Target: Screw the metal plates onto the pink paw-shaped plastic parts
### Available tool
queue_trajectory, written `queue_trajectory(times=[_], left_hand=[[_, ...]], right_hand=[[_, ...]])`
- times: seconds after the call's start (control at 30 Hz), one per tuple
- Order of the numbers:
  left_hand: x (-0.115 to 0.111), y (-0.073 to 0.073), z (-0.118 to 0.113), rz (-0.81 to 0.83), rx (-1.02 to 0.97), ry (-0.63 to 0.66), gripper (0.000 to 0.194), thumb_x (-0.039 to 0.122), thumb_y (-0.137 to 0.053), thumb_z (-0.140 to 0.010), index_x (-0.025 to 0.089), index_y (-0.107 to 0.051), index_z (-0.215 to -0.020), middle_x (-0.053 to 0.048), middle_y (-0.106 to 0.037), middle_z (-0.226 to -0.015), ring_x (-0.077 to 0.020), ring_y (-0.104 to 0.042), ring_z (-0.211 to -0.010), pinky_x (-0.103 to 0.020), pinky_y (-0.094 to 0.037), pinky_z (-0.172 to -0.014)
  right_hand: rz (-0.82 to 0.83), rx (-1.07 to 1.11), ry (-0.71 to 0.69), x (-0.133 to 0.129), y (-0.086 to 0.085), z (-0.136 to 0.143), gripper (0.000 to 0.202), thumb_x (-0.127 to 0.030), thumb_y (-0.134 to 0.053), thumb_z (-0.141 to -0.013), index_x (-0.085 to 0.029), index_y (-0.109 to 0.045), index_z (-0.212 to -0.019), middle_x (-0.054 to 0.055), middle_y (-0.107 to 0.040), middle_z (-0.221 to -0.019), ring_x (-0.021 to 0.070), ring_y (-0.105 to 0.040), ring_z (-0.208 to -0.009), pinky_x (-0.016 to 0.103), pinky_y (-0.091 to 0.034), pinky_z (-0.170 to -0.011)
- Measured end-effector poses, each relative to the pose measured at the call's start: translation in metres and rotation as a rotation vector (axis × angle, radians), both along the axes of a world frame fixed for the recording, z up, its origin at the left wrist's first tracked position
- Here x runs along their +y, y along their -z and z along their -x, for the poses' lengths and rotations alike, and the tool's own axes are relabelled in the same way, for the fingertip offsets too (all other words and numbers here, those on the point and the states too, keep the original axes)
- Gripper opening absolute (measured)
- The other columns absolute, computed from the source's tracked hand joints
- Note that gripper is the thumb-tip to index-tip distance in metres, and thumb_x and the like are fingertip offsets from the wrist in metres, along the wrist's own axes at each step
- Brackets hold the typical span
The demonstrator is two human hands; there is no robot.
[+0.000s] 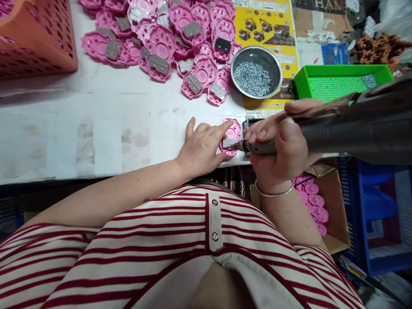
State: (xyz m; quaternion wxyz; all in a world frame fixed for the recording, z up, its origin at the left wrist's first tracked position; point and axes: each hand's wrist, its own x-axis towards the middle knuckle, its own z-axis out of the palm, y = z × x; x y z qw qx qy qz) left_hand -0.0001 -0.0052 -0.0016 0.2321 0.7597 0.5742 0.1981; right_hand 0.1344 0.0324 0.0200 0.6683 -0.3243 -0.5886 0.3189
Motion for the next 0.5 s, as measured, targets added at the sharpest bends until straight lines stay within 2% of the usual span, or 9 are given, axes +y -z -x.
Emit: queue_trajectory(times=[0.17,0.27,0.37,0.5], left_hand=[[0.0004,-0.0005,-0.0002,0.008,-0.006,-0.002,0.074,0.042,-0.076,-0.088,0.021,-0.044,-0.151,-0.006,-0.073,-0.121,-0.0300,-0.057,-0.118,-0.062,-0.017,-0.122],[0.0004,-0.0008,-0.0005,0.016,-0.004,0.000,0.075,0.042,-0.076,-0.088,0.022,-0.043,-0.152,-0.005,-0.073,-0.122,-0.0289,-0.057,-0.118,-0.062,-0.016,-0.123],[0.0004,-0.0004,-0.0007,0.014,-0.007,0.002,0.076,0.042,-0.077,-0.087,0.021,-0.042,-0.152,-0.005,-0.073,-0.123,-0.0286,-0.057,-0.118,-0.062,-0.016,-0.123],[0.0006,0.0033,0.0009,-0.004,-0.029,0.001,0.079,0.044,-0.078,-0.086,0.020,-0.043,-0.152,-0.005,-0.073,-0.121,-0.0298,-0.057,-0.117,-0.063,-0.016,-0.122]], right_hand=[[0.078,0.059,0.054,0.0027,-0.0011,0.0010,0.047,-0.068,-0.072,-0.073,-0.029,-0.054,-0.092,-0.006,-0.049,-0.061,0.0076,-0.036,-0.039,0.029,-0.038,-0.043],[0.143,0.088,-0.013,-0.0003,-0.0052,-0.0003,0.038,-0.061,-0.072,-0.077,-0.028,-0.057,-0.087,-0.005,-0.048,-0.059,0.0091,-0.041,-0.042,0.030,-0.040,-0.046],[0.110,0.113,-0.007,-0.0042,-0.0086,-0.0015,0.025,-0.050,-0.071,-0.081,-0.031,-0.058,-0.090,-0.008,-0.041,-0.054,0.0095,-0.038,-0.041,0.028,-0.040,-0.046],[0.096,0.081,0.013,-0.0035,-0.0072,-0.0034,0.030,-0.056,-0.072,-0.079,-0.030,-0.058,-0.086,-0.007,-0.038,-0.053,0.0095,-0.038,-0.039,0.029,-0.039,-0.041]])
